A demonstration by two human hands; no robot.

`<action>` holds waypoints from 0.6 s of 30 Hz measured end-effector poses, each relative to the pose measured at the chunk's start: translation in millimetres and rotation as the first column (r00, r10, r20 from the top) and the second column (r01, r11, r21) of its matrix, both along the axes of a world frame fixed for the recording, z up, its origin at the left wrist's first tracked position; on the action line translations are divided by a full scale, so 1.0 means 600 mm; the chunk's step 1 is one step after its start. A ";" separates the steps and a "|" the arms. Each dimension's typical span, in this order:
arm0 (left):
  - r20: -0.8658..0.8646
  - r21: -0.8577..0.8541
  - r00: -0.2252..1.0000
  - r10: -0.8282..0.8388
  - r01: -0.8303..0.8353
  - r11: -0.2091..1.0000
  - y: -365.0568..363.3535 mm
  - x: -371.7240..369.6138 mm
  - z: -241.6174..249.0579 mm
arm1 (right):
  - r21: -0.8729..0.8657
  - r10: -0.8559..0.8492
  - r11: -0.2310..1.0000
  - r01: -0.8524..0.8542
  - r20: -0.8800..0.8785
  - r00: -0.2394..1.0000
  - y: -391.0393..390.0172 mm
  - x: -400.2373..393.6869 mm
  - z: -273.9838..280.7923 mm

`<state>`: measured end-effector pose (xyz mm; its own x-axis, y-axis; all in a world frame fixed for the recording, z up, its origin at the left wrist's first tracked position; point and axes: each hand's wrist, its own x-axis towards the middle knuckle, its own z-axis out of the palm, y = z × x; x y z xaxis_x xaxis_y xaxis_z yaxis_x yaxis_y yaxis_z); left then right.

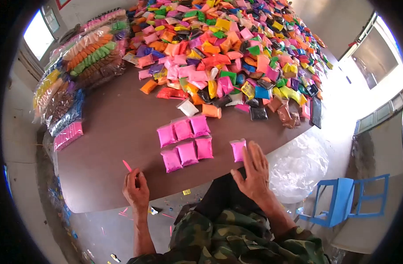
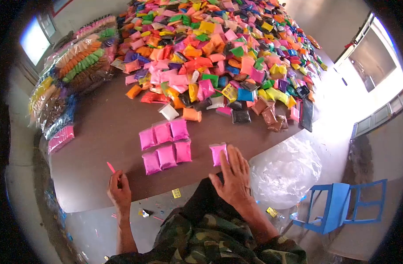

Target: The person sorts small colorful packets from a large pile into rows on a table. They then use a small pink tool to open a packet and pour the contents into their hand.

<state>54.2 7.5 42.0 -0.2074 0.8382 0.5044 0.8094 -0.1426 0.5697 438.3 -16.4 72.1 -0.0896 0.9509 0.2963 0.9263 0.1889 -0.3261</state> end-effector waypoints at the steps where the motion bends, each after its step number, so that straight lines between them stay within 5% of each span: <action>1: -0.005 0.008 1.000 -0.001 0.001 1.000 0.001 -0.001 -0.002 | -0.052 0.033 0.998 -0.030 0.056 0.998 -0.001 -0.006 0.000; 6: 0.034 -0.083 0.999 0.009 -0.006 0.996 -0.004 0.001 0.009 | -0.067 0.076 0.995 -0.068 0.120 0.990 0.002 -0.002 -0.012; 18: 0.048 -0.096 0.999 0.011 -0.006 0.995 0.002 0.000 0.013 | 0.075 -0.002 0.997 0.013 -0.148 0.989 0.034 -0.017 -0.001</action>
<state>54.4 8.5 50.1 -0.2372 0.8804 0.4107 0.7814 -0.0784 0.6192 428.2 4.1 71.6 -0.0326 0.9259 0.3763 0.8705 0.2113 -0.4445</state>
